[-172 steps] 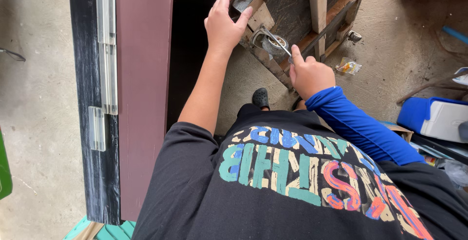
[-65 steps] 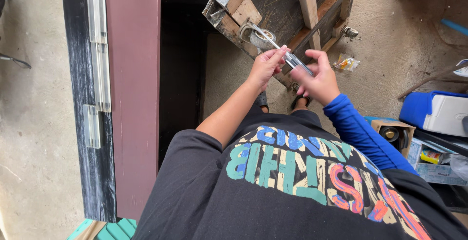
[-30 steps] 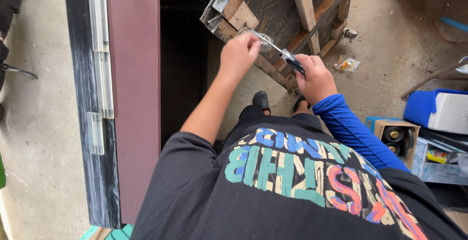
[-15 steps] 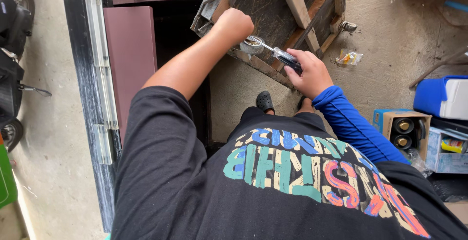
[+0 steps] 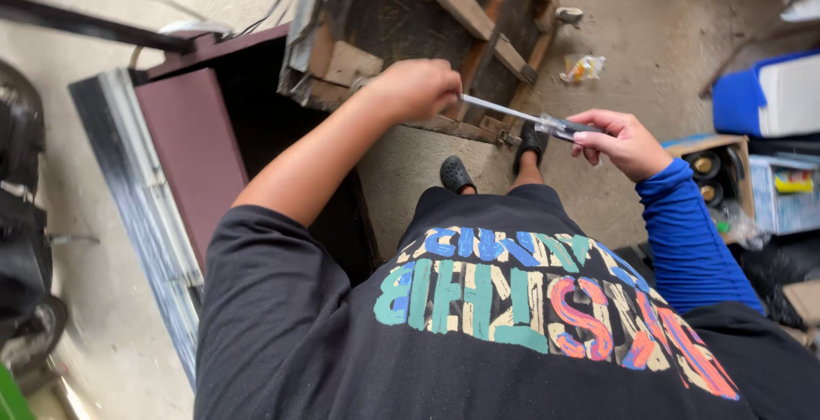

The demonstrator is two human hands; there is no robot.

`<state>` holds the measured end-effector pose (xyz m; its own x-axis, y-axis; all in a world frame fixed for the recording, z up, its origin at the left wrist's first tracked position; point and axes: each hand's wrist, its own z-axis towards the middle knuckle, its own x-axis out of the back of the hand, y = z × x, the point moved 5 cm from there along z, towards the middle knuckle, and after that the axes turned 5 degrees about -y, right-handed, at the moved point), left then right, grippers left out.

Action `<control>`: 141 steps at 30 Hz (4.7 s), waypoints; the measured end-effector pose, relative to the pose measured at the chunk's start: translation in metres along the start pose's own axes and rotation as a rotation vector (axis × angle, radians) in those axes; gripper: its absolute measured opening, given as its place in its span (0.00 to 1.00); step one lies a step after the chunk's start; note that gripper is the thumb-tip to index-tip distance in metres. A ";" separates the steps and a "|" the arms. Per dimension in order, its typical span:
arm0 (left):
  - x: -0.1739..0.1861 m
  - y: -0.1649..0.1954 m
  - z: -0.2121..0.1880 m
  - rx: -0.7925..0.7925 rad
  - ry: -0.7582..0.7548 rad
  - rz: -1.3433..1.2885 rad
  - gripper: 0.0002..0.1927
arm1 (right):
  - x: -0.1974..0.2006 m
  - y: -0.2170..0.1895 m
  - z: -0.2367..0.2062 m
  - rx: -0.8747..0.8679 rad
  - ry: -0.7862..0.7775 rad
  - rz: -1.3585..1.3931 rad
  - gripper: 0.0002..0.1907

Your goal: The person uses a screwdriver to remove and reinstall caster wheels on a wooden cart. They work on multiple wheels, removing each one, briefly inspecting it, and then reattaching it to the cart frame.

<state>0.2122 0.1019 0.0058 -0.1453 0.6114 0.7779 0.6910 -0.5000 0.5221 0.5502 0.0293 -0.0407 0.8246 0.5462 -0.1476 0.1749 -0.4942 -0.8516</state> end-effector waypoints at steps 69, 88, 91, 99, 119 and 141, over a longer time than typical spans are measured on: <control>-0.085 -0.007 -0.058 0.338 0.334 0.629 0.06 | -0.110 -0.022 0.160 0.126 -0.126 -0.497 0.20; -0.072 -0.022 -0.065 0.125 0.447 0.439 0.09 | -0.168 0.068 0.168 -0.332 -0.335 0.726 0.17; -0.070 -0.029 -0.064 0.123 0.521 0.404 0.13 | -0.170 0.071 0.171 -0.349 -0.353 0.761 0.17; -0.071 -0.029 -0.065 0.111 0.518 0.359 0.18 | -0.179 0.077 0.176 -0.053 -0.018 0.054 0.16; -0.070 -0.028 -0.042 0.101 0.446 0.546 0.03 | -0.178 0.072 0.164 -0.668 -0.305 1.014 0.22; -0.067 -0.038 -0.053 0.063 0.572 0.424 0.03 | -0.177 0.023 0.151 -0.489 -0.468 0.940 0.26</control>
<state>0.1576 0.0473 -0.0478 -0.1913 -0.0542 0.9800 0.8076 -0.5762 0.1258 0.3268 0.0233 -0.1107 0.4780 -0.0297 -0.8779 -0.1280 -0.9911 -0.0362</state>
